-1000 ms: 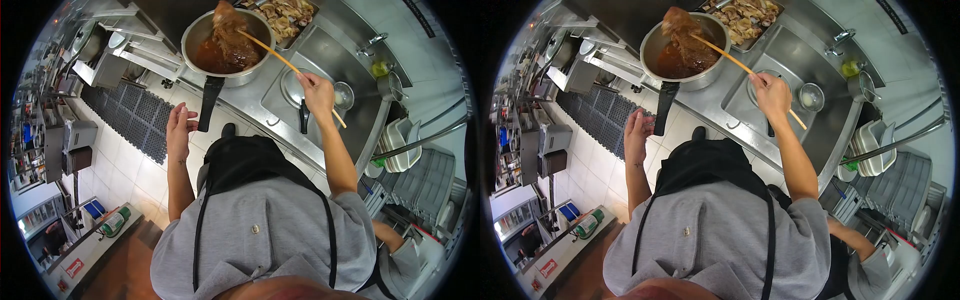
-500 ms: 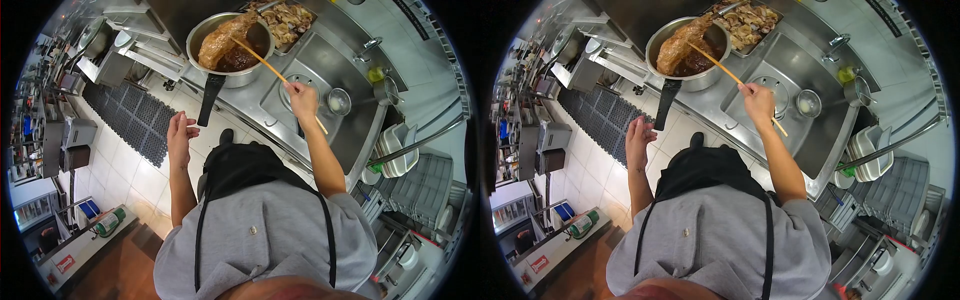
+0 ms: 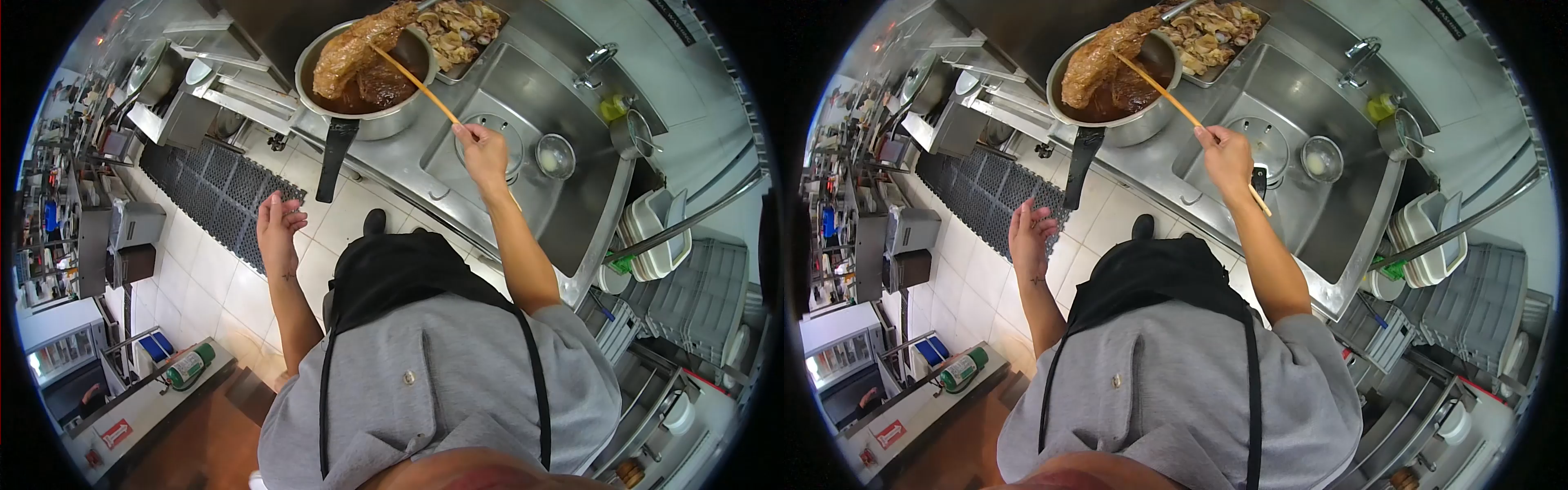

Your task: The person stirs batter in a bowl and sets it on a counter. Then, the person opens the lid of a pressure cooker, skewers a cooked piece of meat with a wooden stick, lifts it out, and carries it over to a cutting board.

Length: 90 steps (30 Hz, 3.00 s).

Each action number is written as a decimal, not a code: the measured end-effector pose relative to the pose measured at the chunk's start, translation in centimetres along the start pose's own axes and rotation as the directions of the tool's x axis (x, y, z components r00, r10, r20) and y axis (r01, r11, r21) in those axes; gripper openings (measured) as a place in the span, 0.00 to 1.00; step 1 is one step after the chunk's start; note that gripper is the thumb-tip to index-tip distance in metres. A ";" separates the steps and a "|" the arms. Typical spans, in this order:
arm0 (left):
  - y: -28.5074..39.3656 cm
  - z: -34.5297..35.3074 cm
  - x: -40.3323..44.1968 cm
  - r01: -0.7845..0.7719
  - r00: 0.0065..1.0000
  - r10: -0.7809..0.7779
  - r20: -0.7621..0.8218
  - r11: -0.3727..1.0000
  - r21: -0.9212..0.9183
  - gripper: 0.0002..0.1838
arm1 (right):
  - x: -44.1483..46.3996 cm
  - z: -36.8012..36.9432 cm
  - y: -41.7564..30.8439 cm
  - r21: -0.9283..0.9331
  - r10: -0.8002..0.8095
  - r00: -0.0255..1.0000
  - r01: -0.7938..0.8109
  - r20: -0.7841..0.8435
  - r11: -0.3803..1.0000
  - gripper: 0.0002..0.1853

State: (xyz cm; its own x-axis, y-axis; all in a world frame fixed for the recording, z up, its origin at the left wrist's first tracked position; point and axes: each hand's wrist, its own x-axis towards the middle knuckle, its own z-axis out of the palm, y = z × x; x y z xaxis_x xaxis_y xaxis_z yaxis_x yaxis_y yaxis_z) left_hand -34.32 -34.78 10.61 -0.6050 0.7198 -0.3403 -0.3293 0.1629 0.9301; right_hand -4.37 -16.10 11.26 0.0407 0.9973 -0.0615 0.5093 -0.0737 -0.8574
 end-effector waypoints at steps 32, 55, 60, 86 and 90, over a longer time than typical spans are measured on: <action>-33.0 -17.8 -2.3 0.401 0.889 -0.398 -0.228 0.434 0.807 0.20 | 0.3 0.3 1.2 0.028 0.045 0.999 -0.045 -0.018 0.999 0.16; -32.9 -16.8 -1.4 0.354 0.902 -0.389 -0.187 0.419 0.836 0.24 | 0.6 0.6 1.5 0.077 0.061 0.997 -0.058 -0.044 0.995 0.16; -32.7 -15.9 -1.2 0.350 0.909 -0.375 -0.185 0.440 0.827 0.25 | 1.0 0.5 2.1 0.100 0.032 0.998 -0.026 -0.055 0.995 0.16; -33.6 -17.1 -4.8 0.394 0.895 -0.380 -0.235 0.422 0.817 0.29 | 0.4 0.2 2.0 0.155 0.024 0.999 -0.019 -0.028 0.988 0.15; -33.7 -17.5 -4.9 0.397 0.892 -0.383 -0.239 0.412 0.820 0.30 | 0.6 0.4 2.3 0.156 0.027 0.999 -0.024 -0.019 0.987 0.15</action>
State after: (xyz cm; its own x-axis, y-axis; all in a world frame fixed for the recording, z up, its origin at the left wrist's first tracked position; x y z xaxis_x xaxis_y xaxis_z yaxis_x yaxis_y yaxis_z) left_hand -32.93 -55.67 -21.52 -0.5870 0.4180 -0.6933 0.2180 0.9064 0.3619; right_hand -3.51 -15.69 9.10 0.0705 0.9947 -0.0753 0.3679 -0.0961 -0.9249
